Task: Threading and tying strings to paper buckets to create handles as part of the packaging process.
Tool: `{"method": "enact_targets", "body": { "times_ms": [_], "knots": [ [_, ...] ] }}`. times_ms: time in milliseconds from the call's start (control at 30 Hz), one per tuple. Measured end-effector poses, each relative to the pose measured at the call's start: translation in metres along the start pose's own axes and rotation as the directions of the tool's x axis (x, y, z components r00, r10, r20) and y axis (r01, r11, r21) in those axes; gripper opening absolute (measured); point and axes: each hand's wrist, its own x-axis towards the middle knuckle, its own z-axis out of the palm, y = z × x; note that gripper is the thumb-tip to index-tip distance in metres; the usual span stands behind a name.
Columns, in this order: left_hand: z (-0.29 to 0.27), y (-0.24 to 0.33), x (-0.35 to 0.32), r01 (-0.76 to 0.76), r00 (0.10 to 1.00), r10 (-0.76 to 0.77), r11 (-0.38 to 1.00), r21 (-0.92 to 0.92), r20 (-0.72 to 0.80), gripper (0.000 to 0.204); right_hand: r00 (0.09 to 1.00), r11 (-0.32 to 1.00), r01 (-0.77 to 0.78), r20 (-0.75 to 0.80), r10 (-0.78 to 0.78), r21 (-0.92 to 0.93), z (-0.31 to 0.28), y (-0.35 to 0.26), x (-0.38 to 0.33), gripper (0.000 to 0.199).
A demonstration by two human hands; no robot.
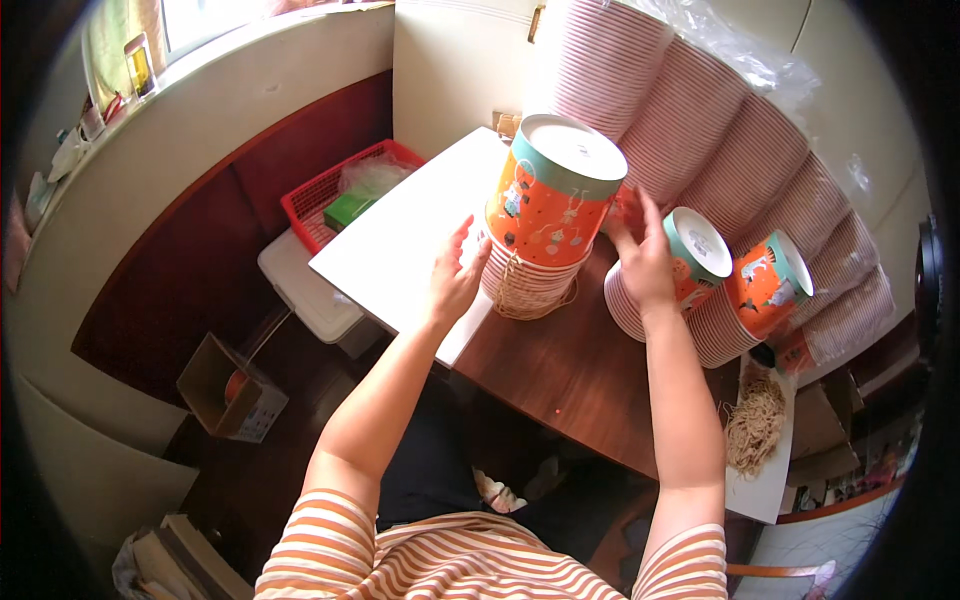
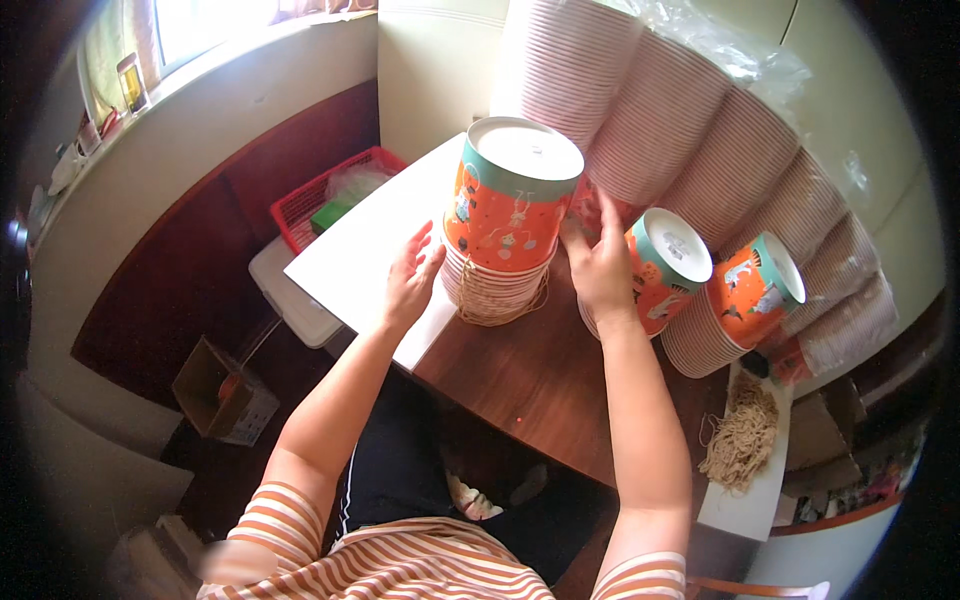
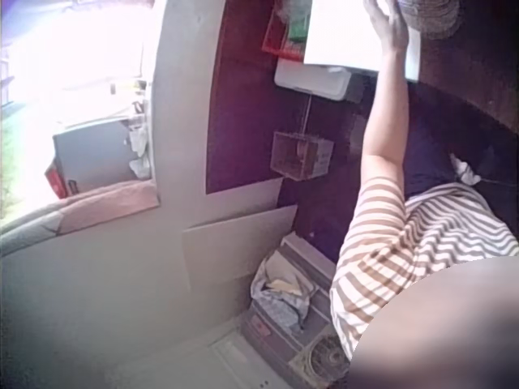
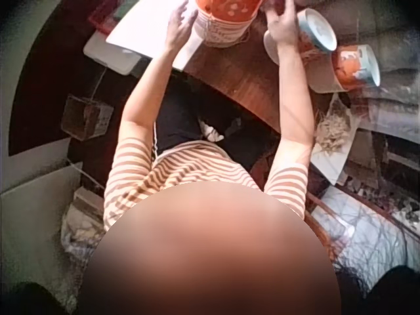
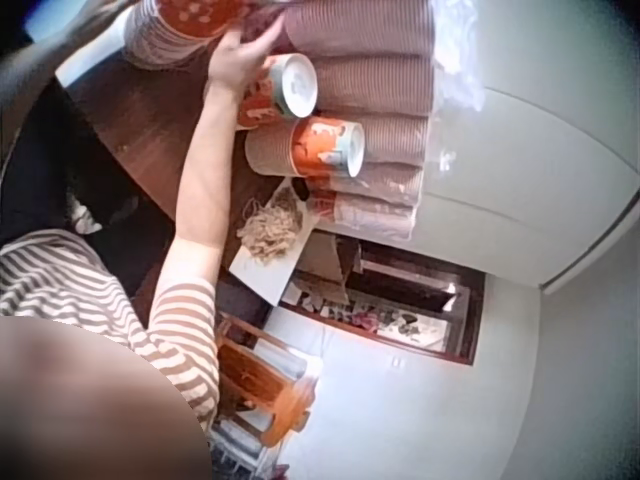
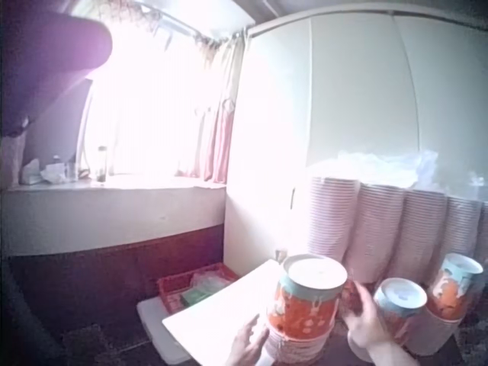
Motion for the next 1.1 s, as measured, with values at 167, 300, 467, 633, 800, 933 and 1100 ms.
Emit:
{"method": "enact_targets", "body": {
  "times_ms": [167,300,467,633,800,933,1100],
  "knots": [
    [0.003,0.0,0.007,-0.082,0.993,0.079,0.996,0.034,0.083,0.06,0.953,0.947,-0.295,0.116,0.281,0.128,-0.004,0.052,-0.017,0.06],
    [0.004,-0.001,0.01,-0.074,0.994,0.073,0.997,0.01,0.084,0.061,0.923,0.911,-0.378,0.142,0.357,0.166,0.0,0.067,-0.021,0.057],
    [0.005,-0.001,0.009,-0.048,0.992,0.051,0.998,-0.031,0.115,0.063,0.909,0.904,-0.362,0.3,0.289,0.226,0.011,0.028,-0.024,0.052],
    [0.009,0.002,0.007,-0.062,0.989,0.064,0.998,-0.02,0.132,0.063,0.928,0.933,-0.321,0.248,0.276,0.163,0.01,0.055,-0.025,0.046],
    [0.009,-0.001,0.007,-0.004,0.985,0.031,0.988,-0.156,0.168,0.063,0.933,0.947,-0.257,0.304,0.192,0.192,0.007,0.063,-0.026,0.047],
    [0.004,0.006,0.001,0.011,0.991,0.011,0.986,-0.168,0.13,0.063,0.92,0.921,-0.373,0.175,0.351,0.113,0.011,0.042,-0.038,0.034],
    [0.01,0.021,-0.013,-0.105,0.994,0.108,0.99,0.094,-0.026,0.048,0.891,0.886,-0.441,-0.053,0.451,0.143,0.026,0.084,-0.064,0.018]
  ]
}}
